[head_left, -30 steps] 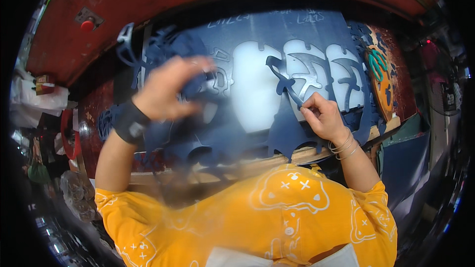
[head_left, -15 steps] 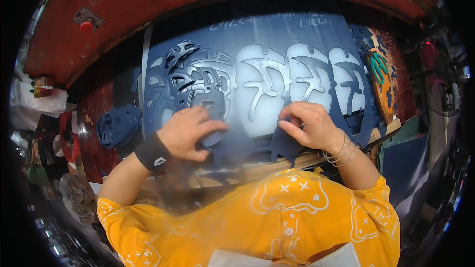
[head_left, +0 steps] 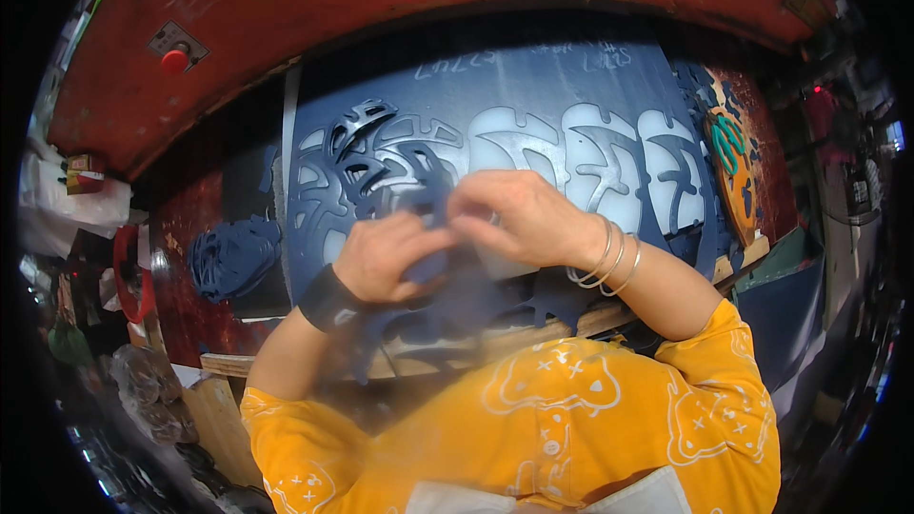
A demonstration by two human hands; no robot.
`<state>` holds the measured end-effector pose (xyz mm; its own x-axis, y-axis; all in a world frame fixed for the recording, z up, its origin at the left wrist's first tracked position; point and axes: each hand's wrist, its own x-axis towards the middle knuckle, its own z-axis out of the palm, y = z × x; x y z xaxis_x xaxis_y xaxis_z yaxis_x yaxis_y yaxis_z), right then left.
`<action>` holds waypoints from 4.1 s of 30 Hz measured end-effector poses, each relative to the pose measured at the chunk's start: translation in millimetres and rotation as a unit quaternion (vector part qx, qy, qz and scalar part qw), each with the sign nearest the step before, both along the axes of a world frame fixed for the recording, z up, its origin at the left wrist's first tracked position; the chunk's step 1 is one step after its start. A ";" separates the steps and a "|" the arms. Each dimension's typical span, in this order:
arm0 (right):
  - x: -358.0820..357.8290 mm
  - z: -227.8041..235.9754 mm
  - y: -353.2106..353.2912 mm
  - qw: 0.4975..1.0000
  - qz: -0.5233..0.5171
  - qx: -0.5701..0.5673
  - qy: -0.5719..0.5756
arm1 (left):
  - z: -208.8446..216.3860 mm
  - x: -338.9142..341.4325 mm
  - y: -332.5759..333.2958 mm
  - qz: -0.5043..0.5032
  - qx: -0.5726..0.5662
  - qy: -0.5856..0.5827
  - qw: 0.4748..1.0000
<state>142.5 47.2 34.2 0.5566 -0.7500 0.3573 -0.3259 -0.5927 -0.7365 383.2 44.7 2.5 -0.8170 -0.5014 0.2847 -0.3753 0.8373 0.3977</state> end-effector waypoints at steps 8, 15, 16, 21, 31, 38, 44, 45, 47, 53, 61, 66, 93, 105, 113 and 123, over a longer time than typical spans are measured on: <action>0.4 0.1 -0.4 0.997 -0.031 0.057 -0.044 | 27.5 2.3 -20.0 0.143 0.118 0.299 0.936; 39.8 25.0 -26.5 0.991 -0.112 0.043 -0.053 | 64.6 -13.5 -61.6 0.168 0.368 0.568 0.716; 44.9 28.1 -32.4 0.989 -0.129 0.061 -0.041 | 64.8 -18.0 -59.8 0.181 0.348 0.566 0.725; 55.9 24.8 -38.8 0.984 -0.153 0.074 -0.049 | 70.8 -26.3 -56.3 0.195 0.320 0.544 0.751; 54.6 -25.5 -47.6 0.966 -0.043 -0.246 -0.070 | 68.8 -14.5 -88.9 0.226 0.335 0.511 0.759; 13.0 -42.6 5.7 0.977 0.132 -0.038 0.164 | 122.3 51.9 -171.1 0.180 0.235 0.735 0.610; 44.8 -0.2 -77.4 0.982 -0.149 -0.100 0.061 | 126.5 -9.7 -144.8 0.141 0.209 0.655 0.712; 61.1 -0.3 -87.2 0.967 -0.183 -0.103 0.142 | 125.7 -19.3 -138.9 0.142 0.199 0.654 0.715; 91.8 -7.0 -104.1 0.959 -0.199 -0.070 0.187 | 116.7 -28.1 -133.4 0.136 0.186 0.666 0.710; 90.8 -47.6 -131.6 0.947 -0.231 0.023 0.223 | 30.7 13.6 -138.8 0.215 0.137 0.767 0.589; -42.1 -25.8 -127.8 0.907 -0.309 -0.056 0.279 | -9.9 -43.0 -136.5 0.187 0.242 0.679 0.667; -54.6 -4.4 -57.5 0.975 -0.143 0.158 0.058 | 21.5 -32.2 -126.5 0.124 0.331 0.736 0.578; 79.2 -46.7 -20.0 0.978 0.108 -0.076 0.164 | 36.5 107.2 59.4 0.159 0.040 -0.157 0.974; 58.3 -37.6 -21.6 0.985 0.095 -0.029 0.139 | 59.1 125.4 20.2 0.276 0.189 0.243 0.911; 130.2 12.7 -33.0 0.999 0.044 0.023 -0.011 | 39.5 91.8 -13.3 0.224 0.369 0.590 0.682; 157.3 -6.9 -58.1 0.938 0.115 0.247 -0.212 | 42.8 73.5 -26.0 0.166 0.368 0.644 0.650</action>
